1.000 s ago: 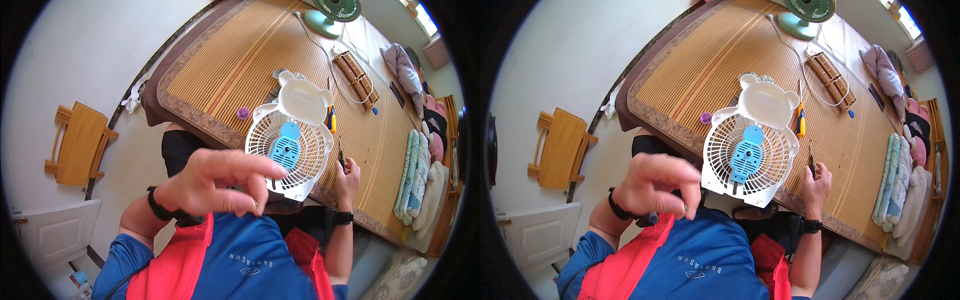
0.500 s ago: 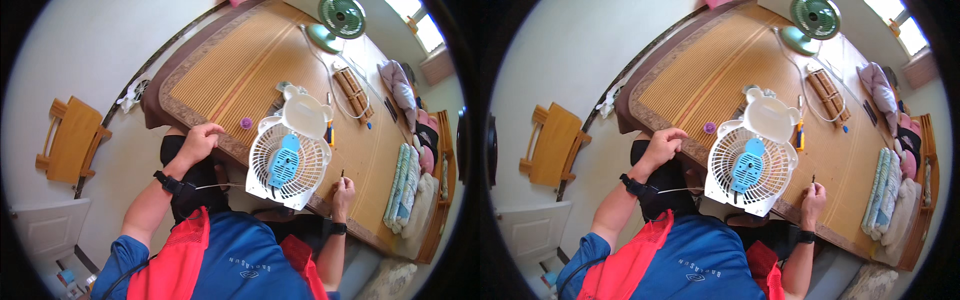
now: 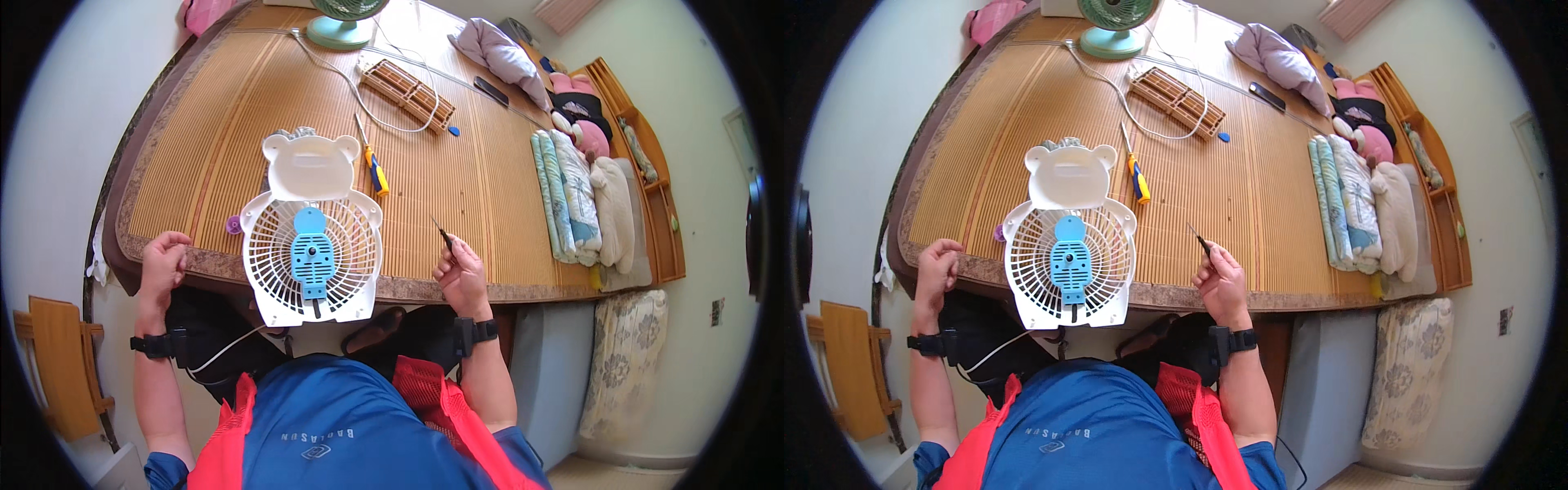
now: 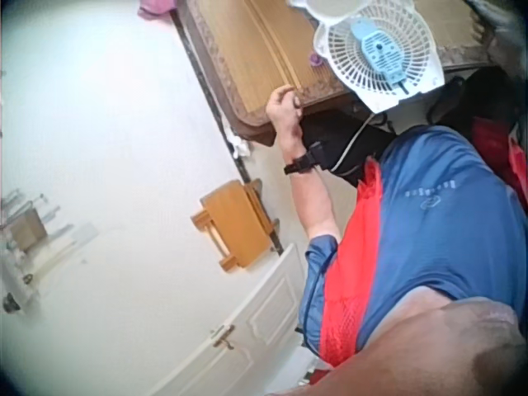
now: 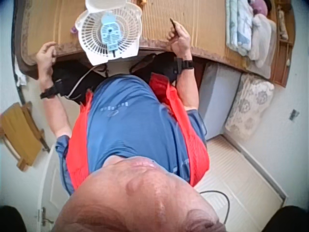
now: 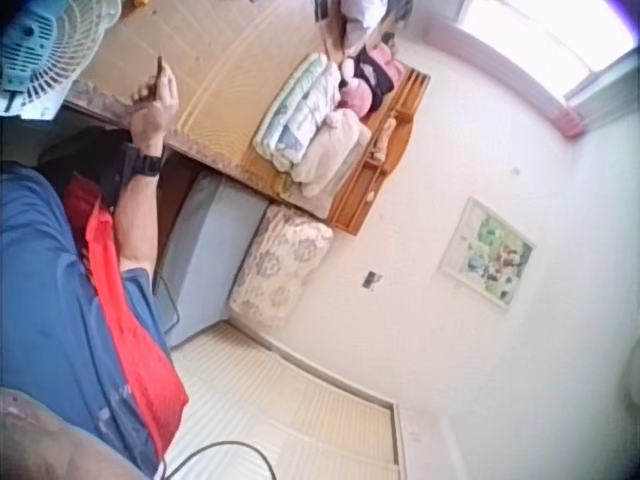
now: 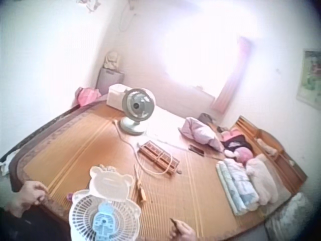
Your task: Repairing a small portable bear-shaped fan by disassembling it and wiping the blades.
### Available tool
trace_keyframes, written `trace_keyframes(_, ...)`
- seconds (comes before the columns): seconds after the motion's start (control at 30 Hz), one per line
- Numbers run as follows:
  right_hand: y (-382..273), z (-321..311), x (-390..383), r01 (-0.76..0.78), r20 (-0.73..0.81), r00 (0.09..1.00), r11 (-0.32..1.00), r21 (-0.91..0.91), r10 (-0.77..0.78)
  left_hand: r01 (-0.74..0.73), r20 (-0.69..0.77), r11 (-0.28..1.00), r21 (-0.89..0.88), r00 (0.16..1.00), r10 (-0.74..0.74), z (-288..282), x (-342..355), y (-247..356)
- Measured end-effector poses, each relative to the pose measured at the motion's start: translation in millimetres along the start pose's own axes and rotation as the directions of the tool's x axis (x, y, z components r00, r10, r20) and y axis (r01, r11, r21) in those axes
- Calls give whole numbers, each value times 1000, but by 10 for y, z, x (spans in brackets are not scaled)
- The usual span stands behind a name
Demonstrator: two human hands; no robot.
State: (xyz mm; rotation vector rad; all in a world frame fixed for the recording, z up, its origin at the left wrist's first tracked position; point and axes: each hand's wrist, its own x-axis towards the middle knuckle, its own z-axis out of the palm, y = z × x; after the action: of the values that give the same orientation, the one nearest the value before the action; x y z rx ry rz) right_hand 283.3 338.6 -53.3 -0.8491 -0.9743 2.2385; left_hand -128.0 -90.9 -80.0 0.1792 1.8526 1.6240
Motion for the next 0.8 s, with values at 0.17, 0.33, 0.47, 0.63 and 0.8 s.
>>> trace_keyframes(0.17,-3,61,-18,19,-119,993,999,48,-13,-46,-98,990,131,993,59,-118,352,-60)
trace_keyframes(0.33,37,-209,11,-18,-125,992,997,72,27,-48,-65,998,34,997,50,124,361,25)
trace_keyframes(0.47,28,-244,57,-13,-131,991,998,68,22,-31,-51,998,-63,998,27,115,417,18)
trace_keyframes(0.63,96,-254,160,-15,-197,980,999,46,24,25,-22,994,-108,999,-28,47,560,43)
trace_keyframes(0.8,101,-174,229,-38,-140,989,999,27,42,-22,-99,997,-78,995,14,100,594,142)
